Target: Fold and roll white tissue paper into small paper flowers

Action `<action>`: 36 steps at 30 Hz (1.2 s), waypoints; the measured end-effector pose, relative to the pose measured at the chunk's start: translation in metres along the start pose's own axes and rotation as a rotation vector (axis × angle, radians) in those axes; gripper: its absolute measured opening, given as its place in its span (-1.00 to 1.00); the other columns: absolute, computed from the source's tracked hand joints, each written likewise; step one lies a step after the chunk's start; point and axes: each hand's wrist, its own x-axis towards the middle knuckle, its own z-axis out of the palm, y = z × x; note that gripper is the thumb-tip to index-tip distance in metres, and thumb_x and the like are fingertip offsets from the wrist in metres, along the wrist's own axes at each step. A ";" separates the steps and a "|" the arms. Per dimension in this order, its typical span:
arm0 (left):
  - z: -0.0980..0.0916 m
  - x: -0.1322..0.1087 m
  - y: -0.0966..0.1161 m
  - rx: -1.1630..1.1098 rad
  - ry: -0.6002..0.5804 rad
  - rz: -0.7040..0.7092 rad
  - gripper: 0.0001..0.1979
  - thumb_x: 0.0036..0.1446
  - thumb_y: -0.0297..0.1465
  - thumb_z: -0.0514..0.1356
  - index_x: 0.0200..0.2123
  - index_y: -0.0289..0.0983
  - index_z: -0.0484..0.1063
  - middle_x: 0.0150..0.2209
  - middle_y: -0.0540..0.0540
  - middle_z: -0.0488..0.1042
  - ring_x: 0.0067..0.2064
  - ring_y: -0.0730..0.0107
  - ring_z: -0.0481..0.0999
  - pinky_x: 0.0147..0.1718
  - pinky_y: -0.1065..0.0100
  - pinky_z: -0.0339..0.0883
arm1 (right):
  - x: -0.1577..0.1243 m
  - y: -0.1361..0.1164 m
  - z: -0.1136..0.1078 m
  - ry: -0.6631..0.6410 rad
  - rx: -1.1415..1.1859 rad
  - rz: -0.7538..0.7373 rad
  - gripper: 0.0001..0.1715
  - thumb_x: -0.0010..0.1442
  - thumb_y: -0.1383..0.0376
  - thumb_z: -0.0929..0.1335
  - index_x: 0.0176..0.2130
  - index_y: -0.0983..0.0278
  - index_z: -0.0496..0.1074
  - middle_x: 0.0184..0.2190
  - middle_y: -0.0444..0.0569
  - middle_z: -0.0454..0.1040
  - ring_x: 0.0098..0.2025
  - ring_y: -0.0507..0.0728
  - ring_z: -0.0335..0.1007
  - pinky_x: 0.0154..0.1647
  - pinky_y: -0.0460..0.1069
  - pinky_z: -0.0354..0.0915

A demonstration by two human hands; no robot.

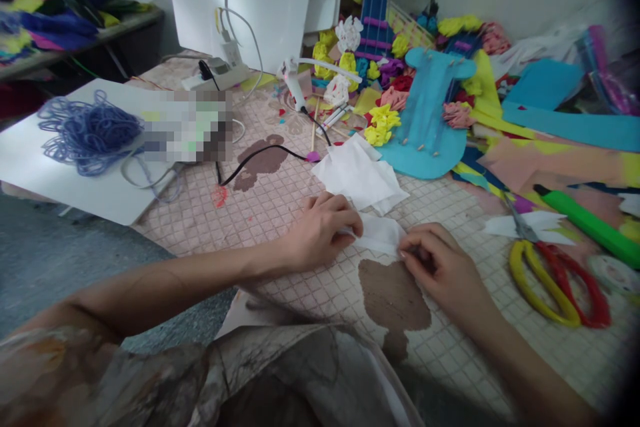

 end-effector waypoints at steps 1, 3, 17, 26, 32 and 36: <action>0.000 0.000 0.000 -0.017 -0.013 0.014 -0.85 0.10 -0.50 0.15 -0.29 -0.18 0.48 -0.17 -0.03 0.40 -0.06 0.29 0.28 -0.10 0.22 0.04 | 0.000 0.000 0.000 -0.017 0.001 -0.004 -0.91 0.23 0.35 0.24 -0.26 0.20 0.33 -0.23 -0.07 0.32 -0.38 0.05 0.27 -0.37 -0.02 0.23; 0.001 0.001 0.002 -0.026 -0.028 0.020 -0.81 0.09 -0.53 0.14 -0.31 -0.16 0.51 -0.17 -0.03 0.39 -0.05 0.29 0.28 -0.09 0.20 0.03 | 0.000 -0.002 0.000 -0.032 -0.010 0.006 -0.91 0.24 0.33 0.24 -0.26 0.20 0.34 -0.23 -0.07 0.34 -0.38 0.05 0.30 -0.36 -0.02 0.24; 0.009 0.012 0.017 0.215 -0.008 0.006 -0.83 0.07 -0.29 0.25 -0.43 -0.28 0.41 -0.21 -0.11 0.39 -0.07 0.19 0.26 -0.14 0.16 0.05 | 0.007 -0.018 0.013 0.100 -0.290 0.089 -0.81 0.16 0.15 0.34 -0.38 0.20 0.29 -0.35 -0.12 0.36 -0.38 0.09 0.34 -0.51 -0.03 0.08; 0.000 -0.004 0.001 0.098 0.060 -0.064 -0.88 0.06 -0.42 0.23 -0.30 -0.23 0.35 -0.16 -0.06 0.37 -0.05 0.20 0.24 -0.14 0.19 0.08 | -0.002 -0.001 0.000 0.057 -0.031 0.096 -0.97 0.17 0.29 0.28 -0.32 0.20 0.28 -0.42 -0.10 0.26 -0.43 0.09 0.22 -0.43 -0.01 0.17; 0.002 -0.006 -0.004 0.026 0.140 -0.171 -0.69 -0.03 -0.41 0.27 -0.20 -0.25 0.27 -0.08 -0.13 0.35 -0.03 0.16 0.28 -0.10 0.12 0.18 | -0.006 0.003 0.001 0.090 -0.005 0.083 -0.89 0.18 0.25 0.29 -0.23 0.21 0.32 -0.39 -0.09 0.25 -0.43 0.09 0.22 -0.42 0.00 0.20; -0.003 -0.002 -0.013 -0.092 0.156 -0.135 -0.63 0.02 -0.31 0.26 -0.13 -0.28 0.26 -0.10 -0.16 0.39 -0.10 0.24 0.37 -0.13 0.18 0.28 | -0.006 0.010 -0.004 0.085 0.126 0.143 -0.80 0.23 0.19 0.28 -0.14 0.20 0.31 -0.34 -0.06 0.33 -0.38 0.10 0.30 -0.42 -0.01 0.24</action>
